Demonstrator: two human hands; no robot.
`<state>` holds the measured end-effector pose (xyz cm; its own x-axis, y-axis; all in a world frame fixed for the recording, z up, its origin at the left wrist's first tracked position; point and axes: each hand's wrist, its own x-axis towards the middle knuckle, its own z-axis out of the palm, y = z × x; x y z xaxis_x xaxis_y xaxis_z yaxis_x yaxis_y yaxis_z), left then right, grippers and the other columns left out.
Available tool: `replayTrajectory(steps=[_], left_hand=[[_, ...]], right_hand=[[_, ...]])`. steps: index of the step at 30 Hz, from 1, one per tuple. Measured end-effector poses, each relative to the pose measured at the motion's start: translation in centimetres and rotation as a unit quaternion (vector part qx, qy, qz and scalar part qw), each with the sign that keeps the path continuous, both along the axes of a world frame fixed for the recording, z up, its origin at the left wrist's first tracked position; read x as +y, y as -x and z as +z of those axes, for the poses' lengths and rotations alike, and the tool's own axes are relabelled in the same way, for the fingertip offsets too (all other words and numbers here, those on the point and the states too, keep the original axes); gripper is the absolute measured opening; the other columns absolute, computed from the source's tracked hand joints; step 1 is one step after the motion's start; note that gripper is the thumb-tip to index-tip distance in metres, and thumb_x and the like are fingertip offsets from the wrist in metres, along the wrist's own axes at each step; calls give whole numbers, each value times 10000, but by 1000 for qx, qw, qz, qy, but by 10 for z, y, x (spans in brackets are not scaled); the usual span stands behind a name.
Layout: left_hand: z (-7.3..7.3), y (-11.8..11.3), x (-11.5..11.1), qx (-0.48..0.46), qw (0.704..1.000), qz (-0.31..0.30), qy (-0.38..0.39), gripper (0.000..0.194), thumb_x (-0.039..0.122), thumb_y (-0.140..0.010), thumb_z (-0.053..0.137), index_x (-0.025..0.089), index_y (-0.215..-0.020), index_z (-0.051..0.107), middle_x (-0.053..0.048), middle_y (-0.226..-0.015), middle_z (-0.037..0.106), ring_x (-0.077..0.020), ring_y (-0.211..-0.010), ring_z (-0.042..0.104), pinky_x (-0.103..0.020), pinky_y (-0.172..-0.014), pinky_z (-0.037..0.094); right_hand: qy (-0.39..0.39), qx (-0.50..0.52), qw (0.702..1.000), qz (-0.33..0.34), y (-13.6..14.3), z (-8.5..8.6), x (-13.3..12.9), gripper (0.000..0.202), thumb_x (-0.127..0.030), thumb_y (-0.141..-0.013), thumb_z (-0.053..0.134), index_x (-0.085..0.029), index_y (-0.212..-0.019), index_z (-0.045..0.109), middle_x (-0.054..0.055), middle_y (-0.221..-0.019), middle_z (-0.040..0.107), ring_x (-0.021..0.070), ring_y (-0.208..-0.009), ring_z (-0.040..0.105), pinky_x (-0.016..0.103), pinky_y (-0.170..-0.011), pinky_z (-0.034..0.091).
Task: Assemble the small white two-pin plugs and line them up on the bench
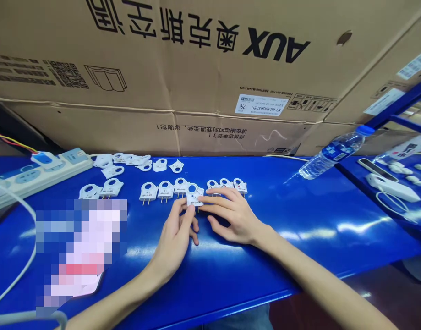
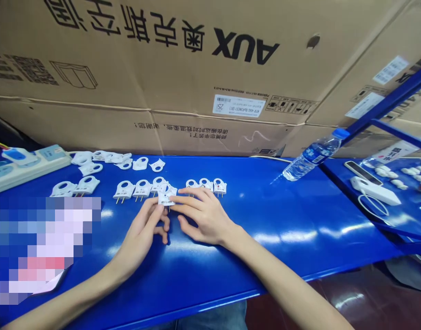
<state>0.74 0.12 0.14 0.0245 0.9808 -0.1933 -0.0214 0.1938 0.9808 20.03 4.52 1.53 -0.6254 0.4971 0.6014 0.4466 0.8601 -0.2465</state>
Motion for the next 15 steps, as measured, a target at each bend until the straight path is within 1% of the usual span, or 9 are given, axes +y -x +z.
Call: replayTrajectory(steps=[4, 6, 8, 10, 12, 15], left_hand=[[0, 0, 0, 3, 1000, 4, 1, 473, 616, -925, 596, 243, -1203, 510, 72, -726, 546, -133, -553, 584, -288, -509, 530], [1, 0, 0, 3, 1000, 9, 2, 467, 610, -924, 594, 242, -1200, 510, 75, -720, 545, -133, -543, 578, -292, -505, 531], [2, -1, 0, 3, 1000, 9, 3, 463, 603, -923, 597, 239, -1195, 510, 73, -726, 547, -131, -542, 576, -295, -505, 533], [2, -1, 0, 5, 1000, 7, 4, 456, 596, -921, 603, 237, -1186, 509, 68, -739, 556, -128, -543, 578, -294, -505, 531], [2, -1, 0, 7, 1000, 6, 4, 449, 594, -926, 600, 239, -1185, 507, 62, -761, 567, -126, -545, 581, -297, -507, 535], [1, -1, 0, 12, 1000, 4, 2, 448, 604, -941, 583, 242, -1193, 505, 56, -786, 572, -126, -551, 588, -305, -514, 543]], right_hand=[[-9, 16, 1000, 5, 0, -1, 0, 221, -139, -943, 584, -221, -1124, 680, 69, -1287, 744, 241, -1257, 637, 418, -1016, 544], [-14, 20, 999, -24, -4, 1, 3, 195, -111, -932, 559, -216, -1054, 668, 97, -1278, 729, 241, -1175, 659, 417, -974, 551], [-1, 5, 999, -54, -11, 6, 7, 187, -90, -923, 535, -206, -1006, 655, 108, -1190, 734, 231, -1046, 672, 389, -891, 554], [44, -28, 997, -63, -18, 13, 9, 180, -87, -910, 526, -205, -974, 646, 86, -1050, 737, 208, -919, 666, 341, -801, 540], [104, -62, 991, -60, -25, 20, 10, 158, -100, -893, 545, -211, -949, 643, 48, -941, 725, 187, -837, 657, 308, -751, 517], [173, -115, 975, -76, -29, 25, 8, 104, -155, -901, 618, -217, -975, 656, 20, -919, 728, 178, -821, 669, 296, -741, 494]])
